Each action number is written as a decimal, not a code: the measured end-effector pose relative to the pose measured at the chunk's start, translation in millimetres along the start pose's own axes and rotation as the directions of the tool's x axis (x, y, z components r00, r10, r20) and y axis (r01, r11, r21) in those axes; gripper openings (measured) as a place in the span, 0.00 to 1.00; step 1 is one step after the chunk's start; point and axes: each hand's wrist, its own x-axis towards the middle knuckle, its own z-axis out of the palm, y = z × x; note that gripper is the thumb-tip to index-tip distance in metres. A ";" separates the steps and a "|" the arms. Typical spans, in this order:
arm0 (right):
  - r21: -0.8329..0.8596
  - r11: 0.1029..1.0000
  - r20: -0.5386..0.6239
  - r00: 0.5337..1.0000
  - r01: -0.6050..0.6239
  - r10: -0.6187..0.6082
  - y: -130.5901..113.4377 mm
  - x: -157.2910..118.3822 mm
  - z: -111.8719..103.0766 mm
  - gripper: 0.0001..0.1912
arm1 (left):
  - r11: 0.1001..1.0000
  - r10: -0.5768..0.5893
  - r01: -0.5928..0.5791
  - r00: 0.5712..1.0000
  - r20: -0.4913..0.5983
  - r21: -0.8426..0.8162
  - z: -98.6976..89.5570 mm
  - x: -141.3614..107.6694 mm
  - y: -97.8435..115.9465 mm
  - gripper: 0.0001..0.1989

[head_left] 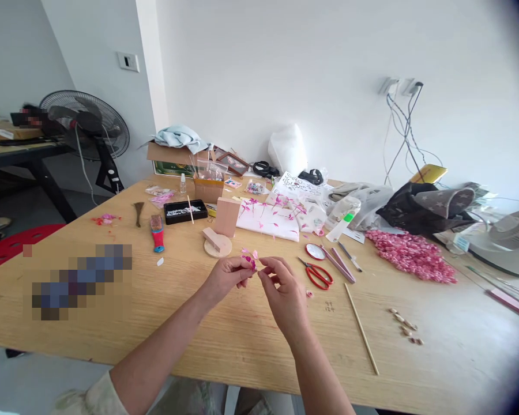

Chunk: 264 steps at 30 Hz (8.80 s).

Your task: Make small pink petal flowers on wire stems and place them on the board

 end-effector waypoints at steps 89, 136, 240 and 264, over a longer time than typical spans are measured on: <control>-0.525 0.850 0.196 0.979 0.055 0.058 26.2 -4.7 -20.5 0.10 | 0.971 -0.121 0.077 0.975 -0.186 -0.226 36.3 2.2 -16.8 0.11; -0.569 0.800 0.271 0.962 0.190 -0.035 16.9 -1.1 -35.5 0.11 | 0.921 -0.085 0.103 0.994 -0.062 0.377 14.8 15.5 -30.3 0.08; 0.008 0.940 0.020 0.940 -0.340 0.340 34.0 0.0 -1.4 0.13 | 0.632 0.430 -0.341 0.901 0.051 0.696 22.5 5.2 -10.1 0.11; -0.279 0.951 -0.081 0.990 -0.130 0.112 29.9 -2.8 -0.1 0.14 | 0.818 0.374 -0.288 0.924 -0.081 0.497 28.4 4.0 -4.6 0.09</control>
